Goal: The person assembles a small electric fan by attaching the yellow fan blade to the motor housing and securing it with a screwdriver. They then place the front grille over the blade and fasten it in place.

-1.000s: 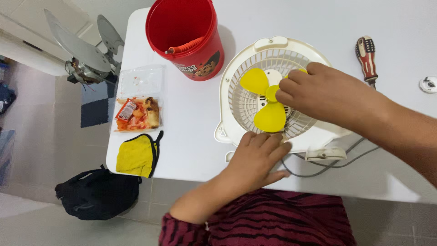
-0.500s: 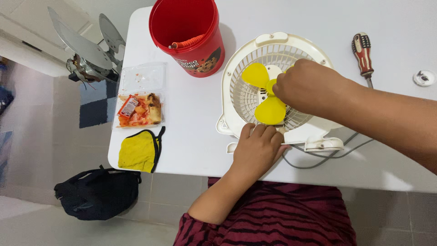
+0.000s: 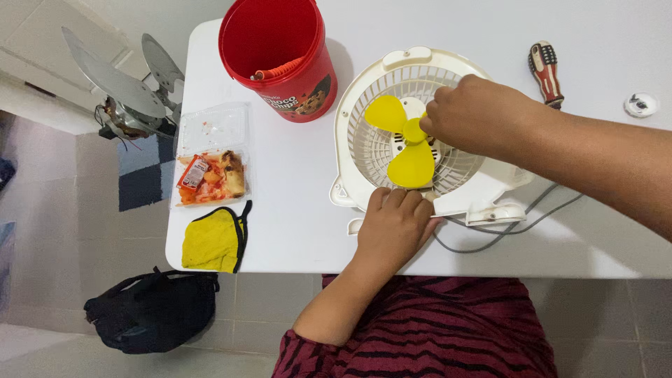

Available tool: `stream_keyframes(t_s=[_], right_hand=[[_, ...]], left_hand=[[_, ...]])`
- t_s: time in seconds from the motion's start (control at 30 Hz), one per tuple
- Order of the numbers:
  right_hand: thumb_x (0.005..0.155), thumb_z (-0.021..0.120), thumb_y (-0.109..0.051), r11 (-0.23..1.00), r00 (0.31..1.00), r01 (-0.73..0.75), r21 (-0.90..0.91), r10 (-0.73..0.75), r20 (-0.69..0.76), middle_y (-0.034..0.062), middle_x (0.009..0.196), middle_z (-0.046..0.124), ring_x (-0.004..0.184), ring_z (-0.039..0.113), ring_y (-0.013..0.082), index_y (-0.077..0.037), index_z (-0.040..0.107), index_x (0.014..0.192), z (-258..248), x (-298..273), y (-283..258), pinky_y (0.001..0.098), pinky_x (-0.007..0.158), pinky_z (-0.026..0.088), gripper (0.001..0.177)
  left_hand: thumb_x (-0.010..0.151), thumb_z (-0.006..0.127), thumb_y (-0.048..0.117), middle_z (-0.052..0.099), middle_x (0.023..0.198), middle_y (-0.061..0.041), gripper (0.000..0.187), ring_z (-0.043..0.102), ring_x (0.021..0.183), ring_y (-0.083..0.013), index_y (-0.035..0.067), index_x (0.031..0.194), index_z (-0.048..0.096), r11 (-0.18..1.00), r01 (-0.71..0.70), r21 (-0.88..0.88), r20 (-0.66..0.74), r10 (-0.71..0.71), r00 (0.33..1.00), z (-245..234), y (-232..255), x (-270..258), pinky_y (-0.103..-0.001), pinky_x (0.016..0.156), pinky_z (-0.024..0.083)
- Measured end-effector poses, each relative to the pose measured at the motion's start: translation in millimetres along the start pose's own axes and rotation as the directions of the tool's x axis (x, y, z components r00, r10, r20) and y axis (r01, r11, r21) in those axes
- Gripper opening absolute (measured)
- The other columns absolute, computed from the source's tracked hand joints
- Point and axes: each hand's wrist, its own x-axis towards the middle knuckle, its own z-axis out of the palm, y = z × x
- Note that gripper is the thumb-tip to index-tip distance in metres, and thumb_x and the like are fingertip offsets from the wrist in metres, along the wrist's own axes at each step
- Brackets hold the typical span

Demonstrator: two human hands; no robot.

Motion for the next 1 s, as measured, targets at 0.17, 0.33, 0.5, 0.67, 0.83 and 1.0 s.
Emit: stream_keyframes(t_s=[0.17, 0.33, 0.5, 0.67, 0.83, 1.0], right_hand=[[0.082, 0.066, -0.017, 0.998, 0.999, 0.028, 0.053, -0.026, -0.027, 0.0059, 0.084, 0.071, 0.083, 0.073, 0.0242, -0.011, 0.069, 0.094, 4, 6, -4, 0.0366, 0.069, 0.059, 0.014], [0.085, 0.066, -0.018, 0.962, 0.983, -0.138, 0.235, 0.104, 0.151, 0.0091, 0.084, 0.076, 0.082, 0.076, 0.0252, -0.012, 0.074, 0.089, -3, 10, -3, 0.0382, 0.072, 0.06, 0.011], [0.086, 0.068, -0.025, 0.893, 0.901, -0.331, 0.305, 0.203, 0.383, 0.0081, 0.09, 0.078, 0.088, 0.076, 0.0258, -0.013, 0.08, 0.091, -12, 22, 3, 0.0406, 0.076, 0.06, 0.018], [0.084, 0.068, -0.021, 0.871, 0.89, -0.376, 0.318, 0.243, 0.386, 0.0075, 0.094, 0.078, 0.087, 0.076, 0.0264, -0.012, 0.07, 0.116, -13, 27, 6, 0.0425, 0.072, 0.061, 0.034], [0.089, 0.065, -0.015, 0.91, 0.927, -0.271, 0.315, 0.159, 0.339, 0.009, 0.091, 0.077, 0.084, 0.077, 0.026, -0.011, 0.06, 0.125, -12, 9, 0, 0.0395, 0.07, 0.061, 0.037], [0.085, 0.065, -0.012, 0.979, 0.982, 0.188, -0.075, -0.189, -0.006, 0.0059, 0.083, 0.07, 0.08, 0.073, 0.0243, -0.008, 0.067, 0.088, -6, 2, 13, 0.0371, 0.067, 0.058, 0.006]], left_hand=[[0.087, 0.077, 0.037, 0.063, 0.092, -0.004, 0.028, 0.062, 0.094, -0.0235, 0.011, 0.091, 0.067, 1.0, 0.0, 0.007, -0.005, 0.0, 1.0, 1, -1, -1, -0.042, 0.094, 0.045], [0.086, 0.077, 0.037, 0.063, 0.093, -0.004, 0.028, 0.062, 0.095, -0.0233, 0.011, 0.091, 0.067, 1.0, -0.003, 0.009, -0.023, 0.003, 1.0, 1, -2, -2, -0.042, 0.096, 0.045], [0.086, 0.078, 0.036, 0.062, 0.092, -0.004, 0.028, 0.062, 0.094, -0.0233, 0.011, 0.091, 0.067, 1.0, -0.015, 0.007, -0.032, 0.015, 0.999, 3, -4, -2, -0.042, 0.095, 0.045], [0.086, 0.078, 0.035, 0.062, 0.09, -0.004, 0.027, 0.062, 0.092, -0.0232, 0.011, 0.089, 0.066, 1.0, -0.023, -0.022, -0.005, 0.023, 1.0, 1, -6, -1, -0.041, 0.092, 0.045], [0.085, 0.078, 0.035, 0.062, 0.09, -0.005, 0.027, 0.062, 0.092, -0.0235, 0.011, 0.089, 0.066, 0.999, -0.03, -0.023, -0.025, 0.029, 0.999, -2, -7, -1, -0.042, 0.09, 0.045], [0.085, 0.079, 0.035, 0.062, 0.088, -0.005, 0.028, 0.062, 0.09, -0.0235, 0.01, 0.09, 0.066, 0.999, -0.033, -0.027, -0.002, 0.033, 0.999, -1, -9, -1, -0.042, 0.088, 0.045]])
